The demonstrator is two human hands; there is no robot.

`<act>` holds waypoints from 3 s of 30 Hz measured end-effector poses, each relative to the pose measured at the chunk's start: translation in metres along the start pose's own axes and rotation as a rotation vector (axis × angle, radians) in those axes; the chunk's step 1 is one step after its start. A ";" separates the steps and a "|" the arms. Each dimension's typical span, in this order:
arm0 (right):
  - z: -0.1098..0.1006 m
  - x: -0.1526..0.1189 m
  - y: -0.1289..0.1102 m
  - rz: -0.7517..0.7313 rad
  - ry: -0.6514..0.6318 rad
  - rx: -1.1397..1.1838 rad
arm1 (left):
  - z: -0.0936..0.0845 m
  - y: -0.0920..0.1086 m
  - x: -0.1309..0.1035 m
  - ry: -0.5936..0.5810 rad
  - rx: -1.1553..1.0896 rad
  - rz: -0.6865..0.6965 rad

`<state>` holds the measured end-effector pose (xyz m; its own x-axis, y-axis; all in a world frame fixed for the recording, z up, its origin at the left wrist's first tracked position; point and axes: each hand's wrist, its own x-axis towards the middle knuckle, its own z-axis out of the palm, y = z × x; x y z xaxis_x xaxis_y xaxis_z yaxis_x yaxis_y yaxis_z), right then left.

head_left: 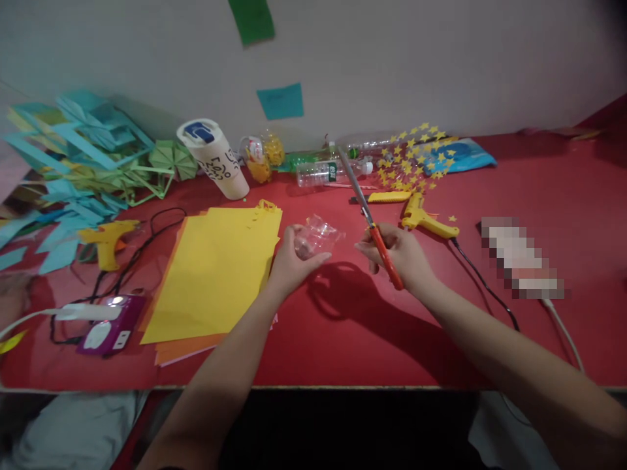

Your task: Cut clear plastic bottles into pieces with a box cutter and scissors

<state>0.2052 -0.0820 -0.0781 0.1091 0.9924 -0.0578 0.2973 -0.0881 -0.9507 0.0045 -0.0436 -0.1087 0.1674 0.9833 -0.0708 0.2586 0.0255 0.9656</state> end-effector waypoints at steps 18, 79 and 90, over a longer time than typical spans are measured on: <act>0.023 0.025 0.000 -0.207 0.116 -0.081 | -0.009 0.008 -0.004 0.090 0.000 0.048; 0.001 0.013 0.007 0.037 -0.100 0.118 | -0.001 -0.028 0.006 0.194 0.136 0.681; -0.017 -0.005 -0.003 -0.014 -0.222 -0.903 | -0.005 -0.030 0.012 0.262 0.047 0.715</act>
<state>0.2194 -0.0885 -0.0698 -0.0560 0.9795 -0.1936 0.9331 -0.0177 -0.3592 -0.0058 -0.0321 -0.1378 0.0799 0.7684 0.6350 0.2130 -0.6355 0.7422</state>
